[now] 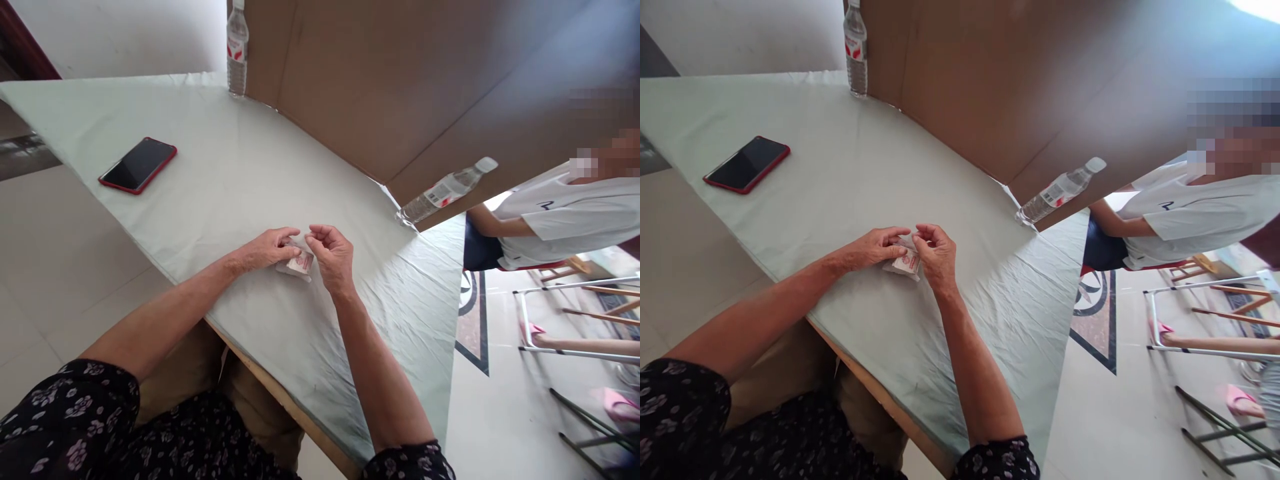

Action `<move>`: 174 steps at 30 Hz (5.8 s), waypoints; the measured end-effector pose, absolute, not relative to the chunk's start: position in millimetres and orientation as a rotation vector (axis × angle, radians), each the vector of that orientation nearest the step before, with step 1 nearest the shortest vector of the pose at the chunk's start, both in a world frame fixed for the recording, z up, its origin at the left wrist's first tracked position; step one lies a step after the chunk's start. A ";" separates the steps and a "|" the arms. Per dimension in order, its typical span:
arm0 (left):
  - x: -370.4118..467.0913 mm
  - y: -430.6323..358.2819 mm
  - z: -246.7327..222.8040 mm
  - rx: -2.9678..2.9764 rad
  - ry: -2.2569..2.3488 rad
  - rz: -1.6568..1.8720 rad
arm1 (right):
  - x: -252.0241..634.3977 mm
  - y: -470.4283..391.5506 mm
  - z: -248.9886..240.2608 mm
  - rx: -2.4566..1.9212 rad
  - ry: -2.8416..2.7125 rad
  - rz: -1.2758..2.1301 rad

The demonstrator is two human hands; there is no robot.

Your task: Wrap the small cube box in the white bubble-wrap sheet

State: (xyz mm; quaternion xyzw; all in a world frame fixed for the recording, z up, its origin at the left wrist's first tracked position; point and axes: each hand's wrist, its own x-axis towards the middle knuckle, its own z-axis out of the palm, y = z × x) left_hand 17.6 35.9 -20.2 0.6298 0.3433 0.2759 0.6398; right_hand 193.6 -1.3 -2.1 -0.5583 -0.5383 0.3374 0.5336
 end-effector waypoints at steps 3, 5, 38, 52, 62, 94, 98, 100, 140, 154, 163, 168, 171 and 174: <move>19.4 36.2 -24.1 1.551 0.838 0.660 | 190.1 -11.7 -1.2 -1.377 -1.363 0.679; 19.5 36.1 -26.0 1.672 0.899 0.683 | 187.5 -18.7 -3.0 -1.401 -1.395 0.625; 19.9 31.4 -14.5 1.559 0.912 0.786 | 205.4 -36.1 -45.7 -1.408 -1.811 0.566; 13.5 35.1 -11.6 1.339 0.933 1.000 | 206.7 -34.5 -45.7 -1.327 -1.813 0.583; 7.5 33.9 -8.1 1.379 0.973 0.869 | 206.0 -32.7 -45.1 -1.347 -1.780 0.669; 6.9 34.4 -7.6 1.639 0.811 0.627 | 209.4 -48.1 -42.7 -1.274 -1.871 0.225; 9.6 33.0 -6.9 1.670 0.820 0.636 | 207.2 -50.9 -36.4 -1.274 -1.825 0.096; 10.8 32.8 -7.8 1.681 0.826 0.649 | 207.5 -51.4 -33.3 -1.282 -1.853 0.044; 25.2 22.0 -20.2 1.760 0.691 0.835 | 243.1 69.1 30.1 -1.551 -1.892 -0.097; 28.2 32.8 -21.3 1.155 0.648 0.756 | 217.1 16.3 26.4 -1.641 -1.641 0.253; 25.1 36.2 -23.1 1.112 0.624 0.785 | 214.1 -8.7 -4.3 -1.800 -1.551 0.385; 23.1 35.7 -20.5 1.140 0.641 0.811 | 234.8 -8.1 -13.3 -1.706 -1.217 0.535; 22.4 34.4 -18.4 1.156 0.661 0.818 | 236.6 -8.0 -14.7 -1.660 -1.167 0.574; 22.8 32.9 -16.4 1.187 0.674 0.821 | 234.1 -6.6 -16.3 -1.610 -1.237 0.664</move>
